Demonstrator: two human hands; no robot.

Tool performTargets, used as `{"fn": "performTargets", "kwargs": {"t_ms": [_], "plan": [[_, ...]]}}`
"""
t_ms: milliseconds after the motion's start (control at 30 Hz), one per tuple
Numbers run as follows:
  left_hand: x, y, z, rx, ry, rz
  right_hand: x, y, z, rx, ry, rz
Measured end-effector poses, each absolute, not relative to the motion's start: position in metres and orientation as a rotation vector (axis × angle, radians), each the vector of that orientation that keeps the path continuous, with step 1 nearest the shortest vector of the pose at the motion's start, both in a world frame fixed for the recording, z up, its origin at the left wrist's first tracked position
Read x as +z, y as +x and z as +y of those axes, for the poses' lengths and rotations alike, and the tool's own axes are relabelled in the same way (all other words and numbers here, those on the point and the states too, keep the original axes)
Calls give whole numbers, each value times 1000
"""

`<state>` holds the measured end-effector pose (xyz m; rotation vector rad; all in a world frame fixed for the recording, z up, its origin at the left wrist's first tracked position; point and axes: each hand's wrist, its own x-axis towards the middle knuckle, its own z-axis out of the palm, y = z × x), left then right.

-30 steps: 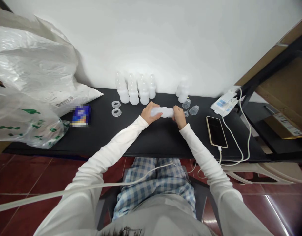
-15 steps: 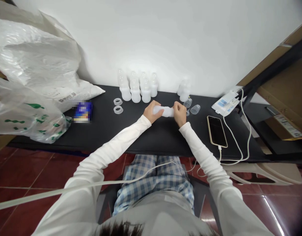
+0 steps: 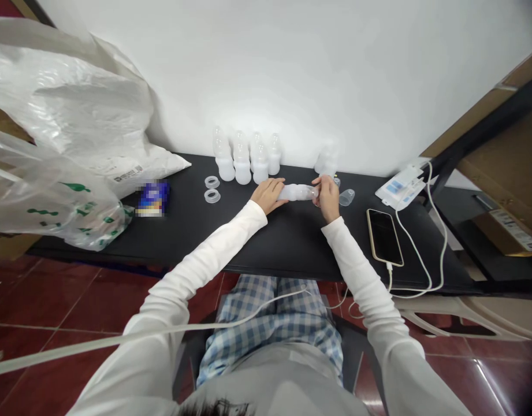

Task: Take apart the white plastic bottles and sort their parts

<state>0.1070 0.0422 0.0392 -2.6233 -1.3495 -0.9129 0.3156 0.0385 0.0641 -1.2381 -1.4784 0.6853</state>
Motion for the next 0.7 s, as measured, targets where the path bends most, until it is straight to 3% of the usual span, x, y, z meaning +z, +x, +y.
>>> {"fn": "performTargets", "kwargs": {"t_ms": [100, 300, 467, 700], "plan": [[31, 114, 45, -959, -2491, -1453, 68, 317, 33, 733, -1142, -1389], [10, 129, 72, -1426, -2280, -1913, 65, 346, 23, 5, -1317, -1735], [9, 136, 83, -1711, -2153, -2066, 47, 368, 18, -288, -1623, -2035], [27, 137, 79, -1652, -2196, -2109, 34, 374, 10, -415, -1601, -2238]]}}
